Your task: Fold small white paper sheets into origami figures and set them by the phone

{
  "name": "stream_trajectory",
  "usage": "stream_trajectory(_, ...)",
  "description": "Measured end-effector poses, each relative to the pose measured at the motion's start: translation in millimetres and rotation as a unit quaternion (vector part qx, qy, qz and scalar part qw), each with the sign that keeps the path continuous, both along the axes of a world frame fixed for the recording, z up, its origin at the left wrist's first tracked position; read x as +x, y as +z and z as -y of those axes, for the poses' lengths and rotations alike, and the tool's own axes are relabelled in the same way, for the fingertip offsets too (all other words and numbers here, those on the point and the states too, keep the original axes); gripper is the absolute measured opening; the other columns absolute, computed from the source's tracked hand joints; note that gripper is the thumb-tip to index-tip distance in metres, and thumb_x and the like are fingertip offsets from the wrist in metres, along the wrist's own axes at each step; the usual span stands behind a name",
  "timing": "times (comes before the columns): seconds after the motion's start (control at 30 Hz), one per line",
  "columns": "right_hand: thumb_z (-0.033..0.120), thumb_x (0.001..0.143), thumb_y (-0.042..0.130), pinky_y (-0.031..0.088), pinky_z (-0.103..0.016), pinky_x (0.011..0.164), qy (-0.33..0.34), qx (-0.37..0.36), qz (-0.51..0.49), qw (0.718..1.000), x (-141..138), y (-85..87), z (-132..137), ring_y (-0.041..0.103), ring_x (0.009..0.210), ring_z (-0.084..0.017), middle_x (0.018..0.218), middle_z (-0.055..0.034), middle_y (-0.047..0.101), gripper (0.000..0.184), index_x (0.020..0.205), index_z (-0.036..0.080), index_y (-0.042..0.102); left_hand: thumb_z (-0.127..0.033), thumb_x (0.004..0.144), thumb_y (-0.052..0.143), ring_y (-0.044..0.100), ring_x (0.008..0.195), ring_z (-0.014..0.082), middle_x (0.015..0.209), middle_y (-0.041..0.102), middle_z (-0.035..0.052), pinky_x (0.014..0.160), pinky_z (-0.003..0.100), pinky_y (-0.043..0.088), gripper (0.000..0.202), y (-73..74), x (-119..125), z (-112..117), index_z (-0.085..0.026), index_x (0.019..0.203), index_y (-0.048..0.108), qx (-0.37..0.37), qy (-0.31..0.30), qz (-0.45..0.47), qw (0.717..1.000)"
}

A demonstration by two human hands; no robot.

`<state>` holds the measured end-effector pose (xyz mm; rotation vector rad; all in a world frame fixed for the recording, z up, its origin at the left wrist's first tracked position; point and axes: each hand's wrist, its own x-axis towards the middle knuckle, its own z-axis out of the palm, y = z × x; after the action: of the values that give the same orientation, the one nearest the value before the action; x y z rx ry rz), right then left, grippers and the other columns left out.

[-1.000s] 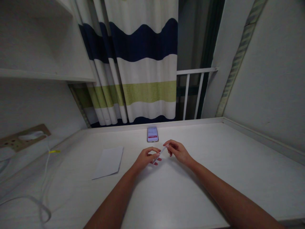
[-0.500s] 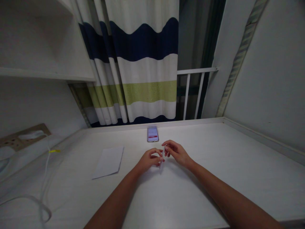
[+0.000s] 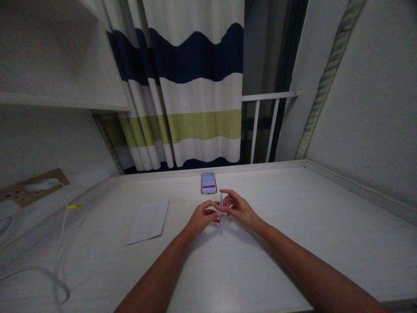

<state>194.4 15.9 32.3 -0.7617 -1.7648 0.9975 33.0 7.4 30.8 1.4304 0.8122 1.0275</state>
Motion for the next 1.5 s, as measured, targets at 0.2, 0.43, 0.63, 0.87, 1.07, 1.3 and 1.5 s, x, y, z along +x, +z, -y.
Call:
stream_trajectory(0.2,0.018,0.068,0.053,0.042,-0.019,0.049,-0.065,0.010,0.026,0.998,-0.3,2.1,4.0,0.050,0.062,-0.008,0.084,-0.0002,0.047,0.048,0.113,0.024,0.036,-0.030,0.054,0.070,0.059,0.071,0.0147,0.111,0.050,0.0093,0.060,0.030,0.050,0.029,-1.4,1.4,-1.0,-0.013,0.067,0.050,0.006,0.029,0.002,1.000)
stream_trajectory(0.43,0.014,0.066,0.051,0.042,-0.020,0.050,-0.102,0.034,0.070,0.992,-4.5,-5.5,4.6,0.051,0.063,-0.010,0.078,0.0006,0.051,0.035,0.097,0.020,0.038,-0.027,0.056,0.069,0.059,0.074,0.0154,0.111,0.049,0.0081,0.062,0.031,0.050,0.027,-3.1,6.4,1.1,-0.014,0.070,0.049,0.032,0.033,-0.012,0.999)
stream_trajectory(0.63,0.012,0.068,0.046,0.039,-0.018,0.051,-0.104,0.056,0.081,0.990,-5.3,-6.7,6.0,0.049,0.063,-0.010,0.074,0.0017,0.052,0.016,0.083,0.018,0.045,-0.024,0.058,0.067,0.059,0.076,0.0142,0.107,0.051,0.0054,0.066,0.029,0.048,0.027,-3.0,8.2,3.6,-0.017,0.075,0.048,0.053,0.009,-0.005,0.999)
stream_trajectory(0.87,0.013,0.070,0.043,0.037,-0.019,0.050,-0.112,0.056,0.068,0.990,-4.2,-4.1,6.7,0.047,0.063,-0.010,0.070,0.0015,0.049,0.015,0.083,0.019,0.049,-0.015,0.059,0.060,0.056,0.072,0.0112,0.102,0.050,0.0031,0.065,0.025,0.047,0.032,0.8,8.5,4.7,-0.019,0.089,0.050,0.074,0.032,0.014,0.997)
stream_trajectory(1.07,0.006,0.064,0.042,0.040,-0.021,0.054,-0.105,0.055,0.058,0.991,-5.0,-0.1,7.8,0.049,0.068,-0.012,0.072,0.0008,0.053,0.023,0.081,0.019,0.050,-0.010,0.060,0.051,0.055,0.068,0.0105,0.102,0.054,0.0036,0.060,0.022,0.045,0.030,-1.5,6.8,2.5,-0.019,0.089,0.053,0.070,0.041,0.005,0.997)
stream_trajectory(1.3,0.008,0.066,0.044,0.040,-0.023,0.058,-0.136,0.079,0.110,0.981,-7.8,1.0,11.7,0.051,0.065,-0.012,0.071,0.0007,0.054,0.019,0.080,0.019,0.051,-0.011,0.063,0.051,0.055,0.069,0.0116,0.098,0.057,0.0030,0.058,0.021,0.044,0.026,-4.8,12.8,6.1,-0.019,0.087,0.053,0.121,0.096,-0.044,0.987)
stream_trajectory(1.5,0.012,0.070,0.045,0.040,-0.023,0.059,-0.123,0.098,0.121,0.980,-9.5,2.0,14.6,0.053,0.063,-0.013,0.072,0.0002,0.059,0.019,0.085,0.021,0.052,-0.006,0.063,0.047,0.057,0.074,0.0141,0.092,0.061,0.0022,0.061,0.021,0.043,0.022,-5.9,14.9,6.1,-0.018,0.080,0.054,0.144,0.123,-0.043,0.981)
